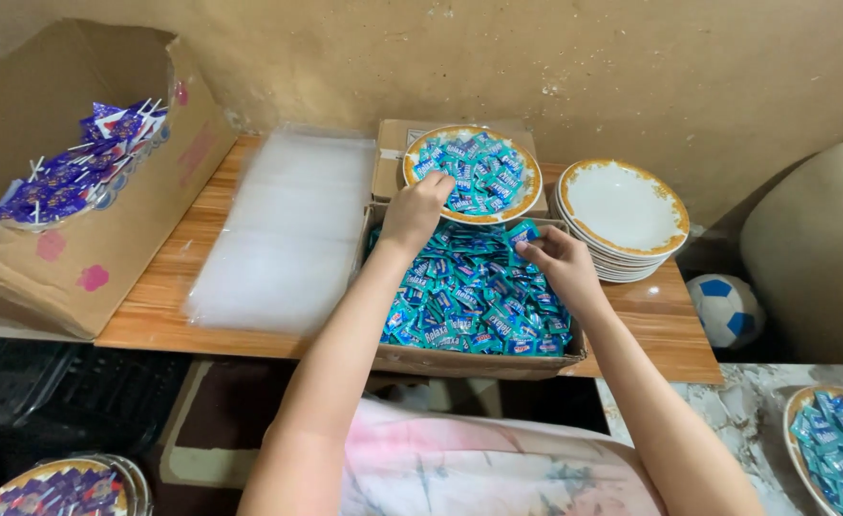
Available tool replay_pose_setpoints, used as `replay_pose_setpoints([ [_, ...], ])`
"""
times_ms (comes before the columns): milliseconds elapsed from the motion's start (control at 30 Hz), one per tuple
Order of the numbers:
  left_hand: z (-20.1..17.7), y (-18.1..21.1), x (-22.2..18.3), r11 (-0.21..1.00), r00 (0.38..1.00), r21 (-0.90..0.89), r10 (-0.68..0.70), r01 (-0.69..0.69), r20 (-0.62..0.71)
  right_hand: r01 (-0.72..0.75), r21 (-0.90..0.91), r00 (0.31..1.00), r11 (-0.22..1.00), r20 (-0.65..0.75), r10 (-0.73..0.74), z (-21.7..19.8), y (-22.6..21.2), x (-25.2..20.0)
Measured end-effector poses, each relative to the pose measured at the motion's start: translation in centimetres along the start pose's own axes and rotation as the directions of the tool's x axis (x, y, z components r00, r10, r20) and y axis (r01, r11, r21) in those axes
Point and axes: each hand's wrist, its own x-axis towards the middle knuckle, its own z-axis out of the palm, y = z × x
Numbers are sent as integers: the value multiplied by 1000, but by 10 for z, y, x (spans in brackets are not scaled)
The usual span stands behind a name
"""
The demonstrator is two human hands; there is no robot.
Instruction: Arranging small blue packets into a decorative bowl and then placing the bowl into a cardboard box.
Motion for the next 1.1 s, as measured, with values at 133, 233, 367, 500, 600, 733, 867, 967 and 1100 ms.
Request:
replay_pose_setpoints([
  [133,25,-3,6,988,996,126,93,-93,3,19,-6,1000,1000,-23,-19,-1,0,6],
  [233,27,-3,13,986,988,61,151,-153,38,6,3,998,1000,-59,-6,0,2,16],
  [367,6,-3,17,989,973,-128,97,-71,209,29,-43,992,999,-119,-34,5,3,36],
  [500,-26,6,19,991,871,-125,13,55,491,218,-402,950,889,-123,-289,-3,29,74],
  [600,-43,13,15,989,858,-124,-8,83,514,378,-681,843,627,-27,-538,5,23,91],
  [733,-49,7,5,989,863,-107,-36,104,505,468,-798,759,380,143,-635,14,31,108],
  [867,-26,-17,-1,987,930,-40,-134,157,342,429,-807,880,405,272,-389,25,20,106],
  [967,-1,-39,-1,966,952,31,-257,255,165,348,-830,929,436,243,-279,22,28,119],
  [1100,-10,-43,9,909,903,21,-417,417,102,185,-868,983,460,164,-85,18,35,146],
])
